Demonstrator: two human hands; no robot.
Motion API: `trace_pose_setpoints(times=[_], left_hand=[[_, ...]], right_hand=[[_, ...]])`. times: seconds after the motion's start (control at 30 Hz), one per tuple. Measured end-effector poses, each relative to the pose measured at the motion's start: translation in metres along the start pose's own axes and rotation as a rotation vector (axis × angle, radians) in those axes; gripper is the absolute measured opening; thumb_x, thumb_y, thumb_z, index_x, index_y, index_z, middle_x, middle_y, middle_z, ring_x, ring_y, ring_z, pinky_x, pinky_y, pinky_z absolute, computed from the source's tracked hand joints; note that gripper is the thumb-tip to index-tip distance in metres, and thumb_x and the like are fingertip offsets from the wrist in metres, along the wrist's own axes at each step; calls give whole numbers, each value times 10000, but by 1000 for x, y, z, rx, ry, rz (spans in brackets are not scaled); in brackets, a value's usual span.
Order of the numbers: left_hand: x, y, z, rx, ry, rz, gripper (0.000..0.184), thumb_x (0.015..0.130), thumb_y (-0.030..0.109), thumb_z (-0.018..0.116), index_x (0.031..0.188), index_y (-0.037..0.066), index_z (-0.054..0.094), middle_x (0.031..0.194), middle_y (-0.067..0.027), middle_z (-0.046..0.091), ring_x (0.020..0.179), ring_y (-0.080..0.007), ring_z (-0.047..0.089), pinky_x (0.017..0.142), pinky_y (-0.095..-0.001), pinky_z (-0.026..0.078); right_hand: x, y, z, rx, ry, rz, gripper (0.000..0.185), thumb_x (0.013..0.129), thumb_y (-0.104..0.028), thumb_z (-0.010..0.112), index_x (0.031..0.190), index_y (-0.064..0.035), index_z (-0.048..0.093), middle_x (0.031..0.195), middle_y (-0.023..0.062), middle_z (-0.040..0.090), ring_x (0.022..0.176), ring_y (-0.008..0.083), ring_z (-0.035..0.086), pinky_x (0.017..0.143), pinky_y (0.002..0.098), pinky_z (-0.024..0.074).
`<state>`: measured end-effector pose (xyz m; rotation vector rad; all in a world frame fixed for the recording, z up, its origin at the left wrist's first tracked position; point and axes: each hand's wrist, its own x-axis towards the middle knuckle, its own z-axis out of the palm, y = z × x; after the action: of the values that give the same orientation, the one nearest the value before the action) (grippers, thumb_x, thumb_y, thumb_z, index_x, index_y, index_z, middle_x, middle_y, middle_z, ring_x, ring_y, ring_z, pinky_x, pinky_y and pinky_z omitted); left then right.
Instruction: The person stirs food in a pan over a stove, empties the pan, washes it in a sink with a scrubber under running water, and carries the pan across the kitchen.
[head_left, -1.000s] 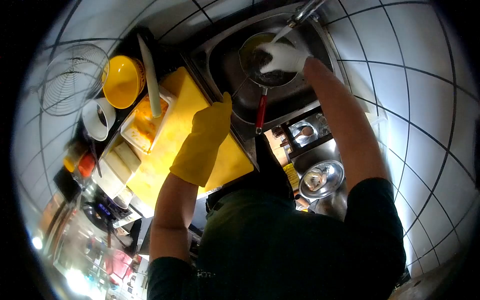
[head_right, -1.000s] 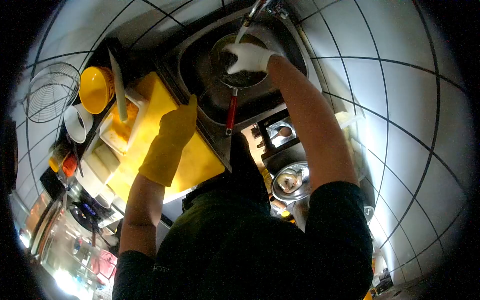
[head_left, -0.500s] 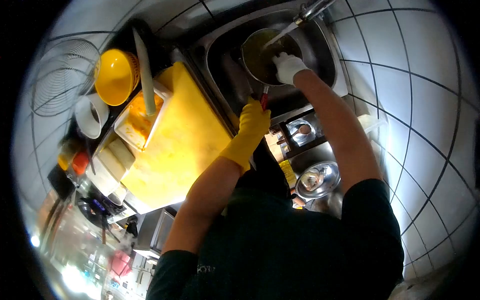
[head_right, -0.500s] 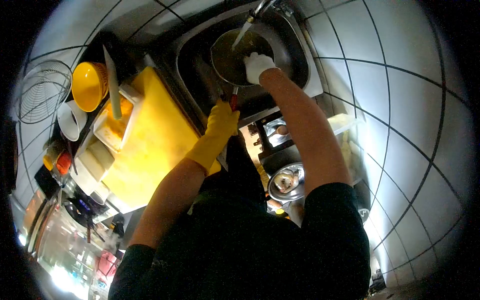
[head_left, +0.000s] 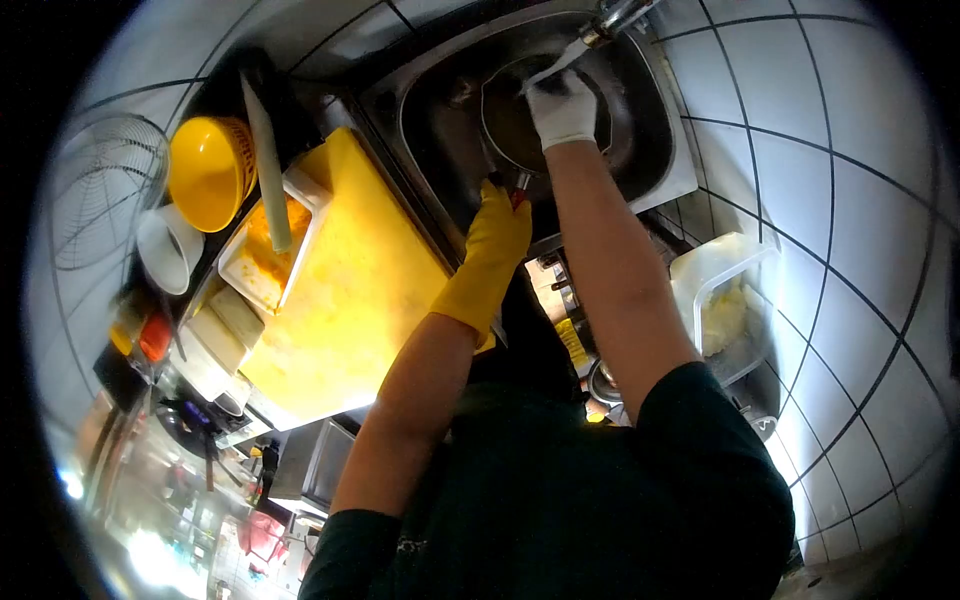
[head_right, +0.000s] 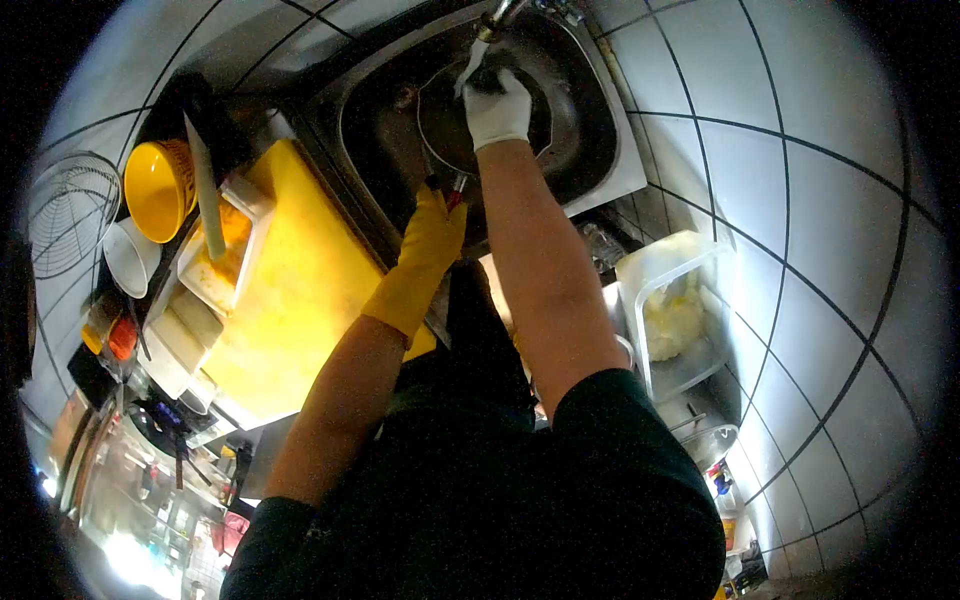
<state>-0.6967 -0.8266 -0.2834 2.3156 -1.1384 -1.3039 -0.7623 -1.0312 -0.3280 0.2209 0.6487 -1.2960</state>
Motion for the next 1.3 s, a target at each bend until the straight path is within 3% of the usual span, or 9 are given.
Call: trace_pose_setpoints(times=[0.13, 0.27, 0.5, 0.67, 0.73, 0.8, 1.0, 1.1, 1.3], left_hand=[[-5, 14, -18, -7, -44, 14, 665, 981, 338, 618, 1428, -74, 350, 1229, -246, 681, 1090, -422, 680, 925, -487, 543], [1, 15, -25, -19, -84, 63, 490, 986, 352, 612, 1268, -18, 457, 1146, -247, 700, 1006, -442, 694, 863, -510, 556], [7, 18, -28, -25, -159, -32, 460, 997, 389, 575, 1254, 18, 489, 1164, -278, 687, 1038, -455, 680, 898, -507, 546], [6, 6, -37, 235, -86, 17, 477, 982, 407, 586, 1274, 38, 505, 1174, -268, 689, 1064, -438, 678, 919, -523, 533], [-3, 16, -59, 245, -97, 41, 503, 1000, 449, 547, 1274, 27, 531, 1185, -260, 683, 1072, -464, 662, 934, -523, 531], [-18, 45, -90, 301, -129, 34, 505, 1005, 460, 538, 1280, 37, 546, 1191, -248, 684, 1083, -469, 655, 942, -524, 529], [-25, 93, -139, 479, -150, 7, 422, 982, 407, 598, 1269, 101, 570, 1182, -215, 703, 1099, -428, 670, 934, -524, 524], [-25, 103, -155, 550, -158, -25, 394, 982, 394, 603, 1251, 106, 582, 1180, -212, 704, 1096, -427, 672, 935, -524, 522], [-18, 105, -150, 629, -109, -11, 379, 983, 376, 612, 1259, 117, 586, 1184, -216, 701, 1100, -430, 671, 939, -523, 520]], right_hand=[[-7, -6, 19, 163, 306, -292, 482, 1081, -233, 403, 1514, -25, 361, 1536, 162, 394, 1400, 303, 411, 1223, 480, 293], [-23, -3, 49, -483, 380, -3, 706, 1068, -454, 366, 1645, -99, 167, 1720, 100, 129, 1575, 250, 108, 1261, 443, 97], [-50, -6, 45, -1867, 32, 494, 761, 1056, -631, 278, 1565, -80, 405, 1593, 162, 423, 1420, 331, 449, 1187, 446, 319], [-22, -47, -51, -2636, -1188, 719, 605, 1026, -541, 448, 1381, -84, 625, 1405, 158, 591, 1293, 316, 546, 1106, 482, 392], [-25, -53, -41, -2928, -1321, 818, 472, 979, -427, 551, 1272, -87, 698, 1324, 149, 649, 1246, 307, 592, 1054, 466, 433], [-65, -60, 29, -3099, -780, 943, 331, 904, -284, 638, 1137, -89, 769, 1242, 142, 710, 1188, 302, 657, 974, 424, 498], [-43, -65, 7, -3505, -1402, -238, 287, 959, -178, 657, 1201, -51, 745, 1323, 110, 658, 1310, 318, 525, 1095, 435, 393], [-50, -47, 29, -3464, -1584, -369, 356, 930, -182, 678, 1242, -17, 726, 1504, 151, 539, 1352, 330, 484, 1125, 445, 361], [-42, -35, -27, -3349, -979, -98, 343, 940, -209, 631, 1207, -22, 738, 1574, 223, 422, 1359, 360, 472, 1094, 448, 380]])
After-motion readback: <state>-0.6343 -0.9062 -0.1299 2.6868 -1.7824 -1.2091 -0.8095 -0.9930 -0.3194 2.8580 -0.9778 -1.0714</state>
